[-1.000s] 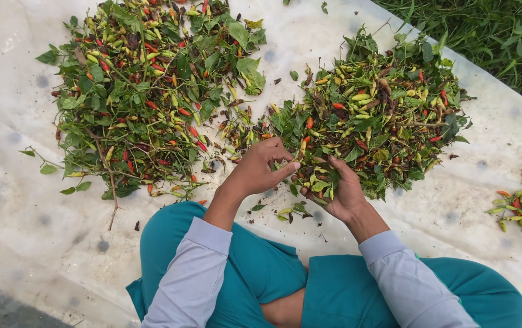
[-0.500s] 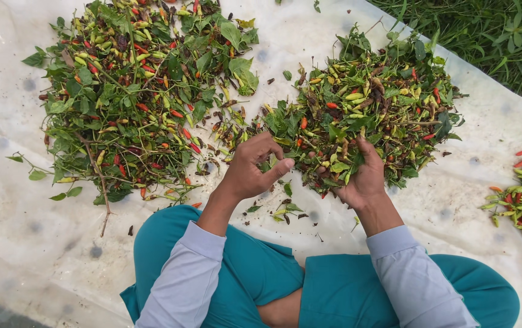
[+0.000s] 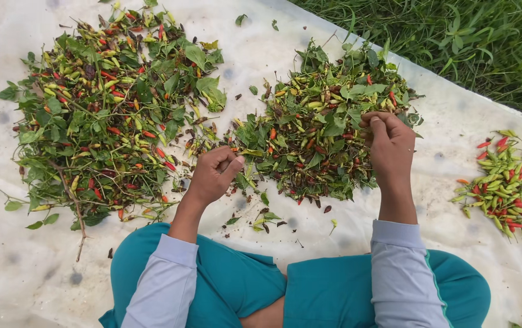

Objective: The person sits on a white plastic sheet outdoors and sorts through piles of harvested chilies mixed with leaves and stems. They pick individual chilies from the mixed piles and place them into a separate pile of sorted chilies on the right side.

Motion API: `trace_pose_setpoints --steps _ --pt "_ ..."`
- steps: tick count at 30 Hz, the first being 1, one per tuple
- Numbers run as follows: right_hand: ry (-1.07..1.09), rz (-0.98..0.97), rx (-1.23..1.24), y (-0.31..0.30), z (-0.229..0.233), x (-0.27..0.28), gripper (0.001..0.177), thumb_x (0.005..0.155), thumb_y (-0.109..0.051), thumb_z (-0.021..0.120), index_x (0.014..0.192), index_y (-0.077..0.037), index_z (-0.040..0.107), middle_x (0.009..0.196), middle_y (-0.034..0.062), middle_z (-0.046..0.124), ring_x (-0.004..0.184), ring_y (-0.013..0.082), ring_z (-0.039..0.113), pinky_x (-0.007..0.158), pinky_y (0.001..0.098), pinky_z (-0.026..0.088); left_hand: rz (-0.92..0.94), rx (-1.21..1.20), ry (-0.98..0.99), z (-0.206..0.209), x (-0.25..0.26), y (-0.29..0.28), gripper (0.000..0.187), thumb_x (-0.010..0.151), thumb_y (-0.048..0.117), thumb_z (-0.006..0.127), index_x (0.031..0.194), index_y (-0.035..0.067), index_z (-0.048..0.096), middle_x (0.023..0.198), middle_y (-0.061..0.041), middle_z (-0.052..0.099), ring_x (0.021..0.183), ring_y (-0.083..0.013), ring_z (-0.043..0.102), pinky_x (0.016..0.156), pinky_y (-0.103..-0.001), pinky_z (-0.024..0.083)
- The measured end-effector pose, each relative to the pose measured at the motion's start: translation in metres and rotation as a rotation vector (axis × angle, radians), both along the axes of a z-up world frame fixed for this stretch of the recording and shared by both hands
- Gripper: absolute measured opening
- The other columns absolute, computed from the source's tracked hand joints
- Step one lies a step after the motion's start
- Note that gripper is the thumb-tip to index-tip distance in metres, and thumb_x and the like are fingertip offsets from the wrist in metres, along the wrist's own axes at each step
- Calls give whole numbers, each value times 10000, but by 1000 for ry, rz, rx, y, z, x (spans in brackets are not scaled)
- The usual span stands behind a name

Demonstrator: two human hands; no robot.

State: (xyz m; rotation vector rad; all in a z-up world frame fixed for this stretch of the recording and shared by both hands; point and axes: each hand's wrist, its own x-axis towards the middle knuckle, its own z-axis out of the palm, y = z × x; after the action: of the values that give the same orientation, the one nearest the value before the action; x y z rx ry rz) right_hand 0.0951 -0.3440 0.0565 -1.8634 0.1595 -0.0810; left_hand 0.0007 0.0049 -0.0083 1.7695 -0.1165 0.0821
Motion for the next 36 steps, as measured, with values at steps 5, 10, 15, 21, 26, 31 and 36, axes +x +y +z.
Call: trace_pose_setpoints --steps 5,10,15,21,26,31,36 --pt "-294 248 -566 29 -15 -7 136 1080 -166 680 1107 -103 798 853 59 602 722 210 618 548 351 519 10 31 12 -7 -1 2 351 1044 220 694 717 102 642 554 -42 367 502 -133 447 553 -321 407" --pt "-402 115 -884 8 -40 0 218 1080 -175 690 1263 -64 727 1027 89 453 916 289 557 677 429 503 -3 30 15 11 2 3 359 1068 237 671 728 121 654 554 -30 372 500 -125 441 546 -319 409" --pt "-519 -6 -796 22 -24 -2 508 889 41 719 1384 -3 616 1308 260 409 1038 410 529 856 555 506 41 42 -2 -1 0 4 321 1017 185 718 714 90 667 549 -54 415 482 -142 463 522 -313 405" --pt "-604 158 -525 49 -29 -7 421 990 172 631 1353 -36 582 1277 158 430 880 350 648 786 563 619 66 33 -7 5 1 3 328 1021 183 719 710 96 659 551 -48 421 479 -138 464 519 -298 404" --pt "-539 267 -654 48 -35 -3 268 1080 18 601 1332 -63 644 1355 171 498 1137 418 617 870 593 586 77 33 -7 -2 0 2 332 1023 199 712 712 89 673 544 -74 438 484 -159 477 526 -311 417" --pt "-452 210 -1005 56 -43 -11 309 1163 -217 510 1444 -151 620 1472 153 398 1248 375 379 900 520 354 70 29 1 -5 -1 1 341 1034 224 708 722 88 680 545 -82 442 492 -158 484 532 -314 422" --pt "-466 -7 -978 40 -59 1 187 1189 -268 549 1109 -131 648 1442 167 384 1264 394 329 910 586 323 81 34 2 -6 0 1 353 1034 242 705 712 99 677 553 -85 443 499 -164 488 536 -317 426"
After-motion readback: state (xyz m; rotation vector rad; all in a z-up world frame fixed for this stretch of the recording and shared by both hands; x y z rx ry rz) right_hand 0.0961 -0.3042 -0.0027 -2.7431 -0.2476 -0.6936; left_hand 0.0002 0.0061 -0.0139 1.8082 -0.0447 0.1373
